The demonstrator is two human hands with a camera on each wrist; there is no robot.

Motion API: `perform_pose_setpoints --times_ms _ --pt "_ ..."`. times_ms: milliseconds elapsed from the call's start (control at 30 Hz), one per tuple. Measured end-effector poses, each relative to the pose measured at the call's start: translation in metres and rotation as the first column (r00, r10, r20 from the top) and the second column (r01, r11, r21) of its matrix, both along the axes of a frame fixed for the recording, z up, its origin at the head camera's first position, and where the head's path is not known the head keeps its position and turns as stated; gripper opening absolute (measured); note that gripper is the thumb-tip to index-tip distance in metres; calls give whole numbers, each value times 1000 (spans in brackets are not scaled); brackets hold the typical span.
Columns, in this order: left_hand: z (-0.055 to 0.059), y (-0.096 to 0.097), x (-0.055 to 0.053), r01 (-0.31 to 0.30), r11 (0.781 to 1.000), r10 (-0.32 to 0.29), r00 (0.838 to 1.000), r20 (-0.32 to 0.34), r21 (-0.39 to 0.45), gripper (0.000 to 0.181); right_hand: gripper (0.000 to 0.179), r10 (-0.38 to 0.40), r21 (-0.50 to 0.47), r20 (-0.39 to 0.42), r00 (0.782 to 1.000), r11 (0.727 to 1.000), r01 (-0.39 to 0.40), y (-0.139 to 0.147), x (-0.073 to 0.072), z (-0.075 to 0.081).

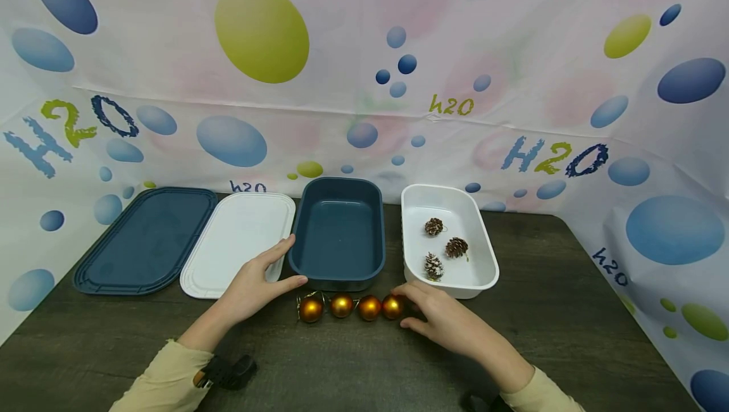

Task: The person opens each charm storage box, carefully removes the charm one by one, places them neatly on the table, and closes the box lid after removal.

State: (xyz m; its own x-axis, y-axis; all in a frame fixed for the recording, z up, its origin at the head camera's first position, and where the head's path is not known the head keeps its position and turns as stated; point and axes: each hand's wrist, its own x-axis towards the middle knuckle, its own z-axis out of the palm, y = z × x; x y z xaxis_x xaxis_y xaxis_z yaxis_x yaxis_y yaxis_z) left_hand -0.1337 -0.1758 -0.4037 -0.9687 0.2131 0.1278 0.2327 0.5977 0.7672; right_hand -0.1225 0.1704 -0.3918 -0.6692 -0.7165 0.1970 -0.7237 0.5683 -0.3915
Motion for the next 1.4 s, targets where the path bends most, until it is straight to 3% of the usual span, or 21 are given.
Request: perform_pose_setpoints --times_ms 400,633,900,1067,1233,1400 --pt "2 0 0 1 1000 -1 1000 0 -7 87 43 -11 -39 -28 1000 999 10 2 5 9" --pt "2 0 -1 -4 1000 4 1000 1 -14 87 45 -21 -134 -58 998 991 13 9 9 21" --pt "3 1 0 -3 1000 3 1000 1 -15 87 44 -117 -165 -105 988 981 99 22 6 31" --pt "3 1 0 -2 1000 2 1000 1 -15 86 46 -187 -175 -168 968 972 157 34 2 35" --pt "3 1 1 -2 1000 3 1000 7 -14 86 49 -290 -177 -252 923 952 251 48 -3 37" --pt "3 1 1 -3 1000 3 1000 3 -17 86 50 -419 -173 -198 886 905 389 59 -5 39"
